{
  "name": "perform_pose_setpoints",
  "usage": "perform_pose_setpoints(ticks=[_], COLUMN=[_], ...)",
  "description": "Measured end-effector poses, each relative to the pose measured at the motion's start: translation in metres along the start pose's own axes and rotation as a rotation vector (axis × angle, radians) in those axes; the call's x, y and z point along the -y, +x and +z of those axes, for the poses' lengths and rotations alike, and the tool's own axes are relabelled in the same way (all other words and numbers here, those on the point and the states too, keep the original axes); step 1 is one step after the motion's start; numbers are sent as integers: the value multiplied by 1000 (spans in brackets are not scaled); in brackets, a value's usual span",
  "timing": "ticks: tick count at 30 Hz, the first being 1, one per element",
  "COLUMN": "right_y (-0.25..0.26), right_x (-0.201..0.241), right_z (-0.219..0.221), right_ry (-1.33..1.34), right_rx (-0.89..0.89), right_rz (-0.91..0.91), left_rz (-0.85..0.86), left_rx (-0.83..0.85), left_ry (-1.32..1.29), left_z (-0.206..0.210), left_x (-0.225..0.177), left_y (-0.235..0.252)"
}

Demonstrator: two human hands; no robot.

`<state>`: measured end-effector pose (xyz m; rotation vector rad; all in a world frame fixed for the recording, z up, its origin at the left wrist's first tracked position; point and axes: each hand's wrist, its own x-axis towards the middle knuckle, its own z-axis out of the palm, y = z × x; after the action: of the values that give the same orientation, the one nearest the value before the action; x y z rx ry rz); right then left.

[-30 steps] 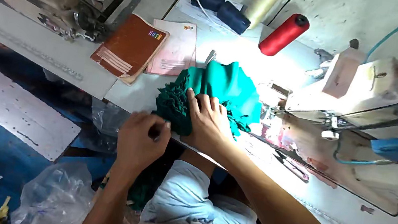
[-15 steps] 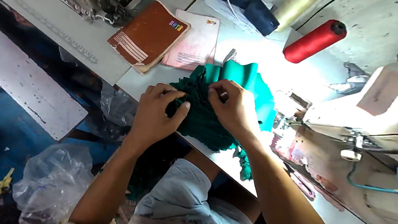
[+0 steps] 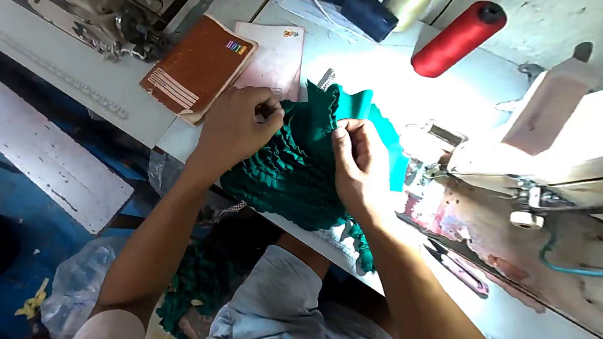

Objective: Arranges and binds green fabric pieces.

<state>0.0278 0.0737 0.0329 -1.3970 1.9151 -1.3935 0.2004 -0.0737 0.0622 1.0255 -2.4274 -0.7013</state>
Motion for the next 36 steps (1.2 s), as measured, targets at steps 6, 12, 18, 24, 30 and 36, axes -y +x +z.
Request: perform_pose_setpoints(ticks=[6,12,18,24,30,36], right_y=[-2,4,-1,5,-3,-1], right_x=[6,10,5,5,5,8], right_z=[0,0,-6,-7,-11,-9], right_ry=[114,-1,90,284,297,309], right_rx=[77,25,-51,-59,9,21], right_rz=[-53,14,99,99,50,2], left_rz=[53,193,7,44,177,152], left_rx=[-48,114,483,521,172,165], left_ry=[-333,-427,45,-12,-172,-300], left_z=[1,-4,-19,-23,-19,-14], left_x=[-25,-21,7,5,-4,-21], left_y=[2,8,9,16,8,2])
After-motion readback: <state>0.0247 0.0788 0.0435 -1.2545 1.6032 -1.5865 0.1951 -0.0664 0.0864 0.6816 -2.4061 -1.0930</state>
